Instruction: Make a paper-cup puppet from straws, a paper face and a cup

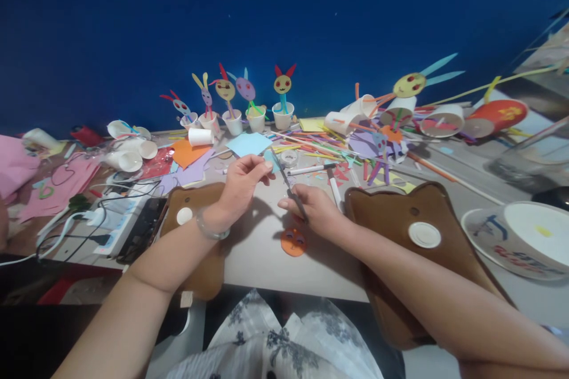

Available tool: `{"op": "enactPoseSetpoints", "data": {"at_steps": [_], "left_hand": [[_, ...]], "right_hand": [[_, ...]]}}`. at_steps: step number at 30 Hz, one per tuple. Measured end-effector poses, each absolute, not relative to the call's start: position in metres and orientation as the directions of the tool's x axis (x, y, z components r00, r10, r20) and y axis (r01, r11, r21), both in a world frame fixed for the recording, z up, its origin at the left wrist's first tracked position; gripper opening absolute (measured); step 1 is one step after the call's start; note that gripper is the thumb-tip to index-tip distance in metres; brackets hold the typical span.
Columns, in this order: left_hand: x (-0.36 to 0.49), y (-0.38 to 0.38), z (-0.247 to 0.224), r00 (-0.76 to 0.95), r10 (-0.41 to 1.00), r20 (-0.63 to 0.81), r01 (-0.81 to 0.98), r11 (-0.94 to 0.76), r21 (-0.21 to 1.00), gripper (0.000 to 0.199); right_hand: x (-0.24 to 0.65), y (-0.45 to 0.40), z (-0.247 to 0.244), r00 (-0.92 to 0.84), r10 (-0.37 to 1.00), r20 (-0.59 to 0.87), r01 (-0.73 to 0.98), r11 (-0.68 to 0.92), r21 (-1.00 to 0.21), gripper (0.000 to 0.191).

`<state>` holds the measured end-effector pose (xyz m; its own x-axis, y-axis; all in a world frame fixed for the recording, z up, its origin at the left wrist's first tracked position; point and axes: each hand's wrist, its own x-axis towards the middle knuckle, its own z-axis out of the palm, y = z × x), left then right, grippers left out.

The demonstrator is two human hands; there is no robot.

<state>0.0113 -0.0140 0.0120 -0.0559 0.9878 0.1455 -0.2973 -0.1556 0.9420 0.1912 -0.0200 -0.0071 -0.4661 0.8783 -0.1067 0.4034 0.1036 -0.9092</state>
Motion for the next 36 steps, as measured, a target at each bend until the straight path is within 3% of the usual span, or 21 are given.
{"op": "enactPoseSetpoints", "data": {"at_steps": [12, 22, 36], "left_hand": [[0.010, -0.017, 0.015, 0.072, 0.988, 0.133, -0.232, -0.113, 0.966, 0.025], [0.008, -0.016, 0.015, 0.170, 0.979, 0.109, -0.217, -0.071, 0.974, 0.020], [0.010, -0.016, 0.014, 0.173, 0.979, 0.111, -0.243, -0.067, 0.968, 0.026]], "right_hand": [[0.199, -0.007, -0.007, -0.485, 0.874, -0.012, 0.304, 0.156, -0.940, 0.047], [0.200, -0.010, -0.003, -0.555, 0.830, -0.061, 0.304, 0.134, -0.943, 0.052], [0.200, -0.010, -0.003, -0.546, 0.833, -0.087, 0.300, 0.097, -0.949, 0.053]]}}
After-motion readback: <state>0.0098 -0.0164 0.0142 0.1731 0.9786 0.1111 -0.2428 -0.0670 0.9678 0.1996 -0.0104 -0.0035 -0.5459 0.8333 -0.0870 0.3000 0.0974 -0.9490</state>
